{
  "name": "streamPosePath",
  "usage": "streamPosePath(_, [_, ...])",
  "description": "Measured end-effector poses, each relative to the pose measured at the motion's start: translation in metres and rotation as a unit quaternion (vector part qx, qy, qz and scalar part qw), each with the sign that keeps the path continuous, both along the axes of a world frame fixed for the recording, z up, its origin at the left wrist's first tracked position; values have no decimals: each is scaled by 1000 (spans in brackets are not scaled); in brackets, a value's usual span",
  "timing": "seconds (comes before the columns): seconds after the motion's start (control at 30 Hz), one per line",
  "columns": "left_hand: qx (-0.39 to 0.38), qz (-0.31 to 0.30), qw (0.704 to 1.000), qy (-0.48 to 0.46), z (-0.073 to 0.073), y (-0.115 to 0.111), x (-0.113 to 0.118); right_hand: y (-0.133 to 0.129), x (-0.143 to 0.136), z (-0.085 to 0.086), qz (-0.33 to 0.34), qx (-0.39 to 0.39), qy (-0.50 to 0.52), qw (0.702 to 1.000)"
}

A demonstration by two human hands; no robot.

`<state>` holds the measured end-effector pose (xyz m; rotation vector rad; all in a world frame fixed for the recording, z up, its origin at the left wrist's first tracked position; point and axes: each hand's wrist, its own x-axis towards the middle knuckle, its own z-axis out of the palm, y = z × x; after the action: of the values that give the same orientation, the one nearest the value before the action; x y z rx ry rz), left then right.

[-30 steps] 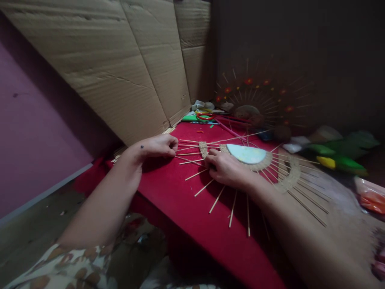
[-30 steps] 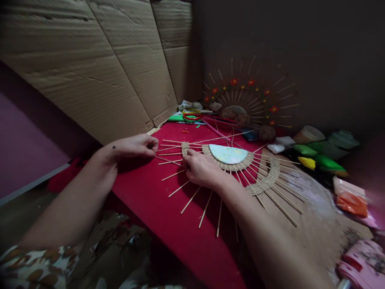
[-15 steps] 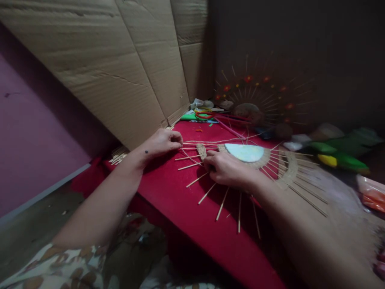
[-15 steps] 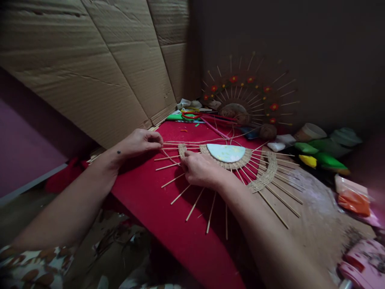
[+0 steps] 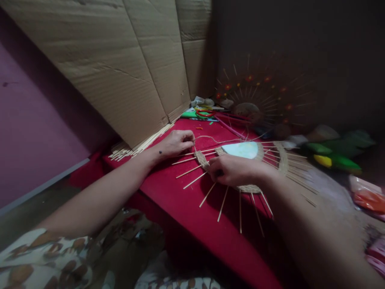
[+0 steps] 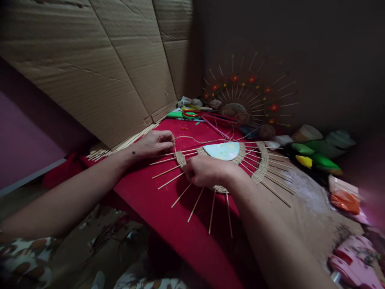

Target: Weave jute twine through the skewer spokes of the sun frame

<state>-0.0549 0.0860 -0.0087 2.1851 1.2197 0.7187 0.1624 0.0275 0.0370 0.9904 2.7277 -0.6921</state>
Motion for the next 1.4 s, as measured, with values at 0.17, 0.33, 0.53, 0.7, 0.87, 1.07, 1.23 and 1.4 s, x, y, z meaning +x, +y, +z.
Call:
streamPosePath(0.17, [-70, -14, 995, -69, -2, 0, 2, 0, 2, 11, -23, -7, 6, 1000])
streamPosePath(0.33, [-65, -13, 995, -71, -3, 1, 2, -3, -12, 6, -117, 103, 104, 982])
streamPosePath(0.53, [-108, -32, 991, -76, -4, -3, 3, -1, -27, -25, -121, 172, 210, 955])
streamPosePath(0.7, [-134, -26, 987, -83, -3, -6, 3, 2, -33, -41, -197, 182, 195, 943])
streamPosePath(0.87, [-129, 21, 986, -106, 8, -14, 1, 0, -36, -47, -199, 189, 180, 945])
streamPosePath(1.07, [-172, 118, 968, -142, 16, -31, -11, -3, -36, -45, -177, 180, 150, 956])
streamPosePath(1.23, [-129, 145, 976, -101, 7, -39, -20, -6, -41, -37, -172, 180, 105, 963])
streamPosePath(1.4, [-4, 148, 989, -14, -2, -47, -26, -7, -45, -35, -167, 197, 70, 964])
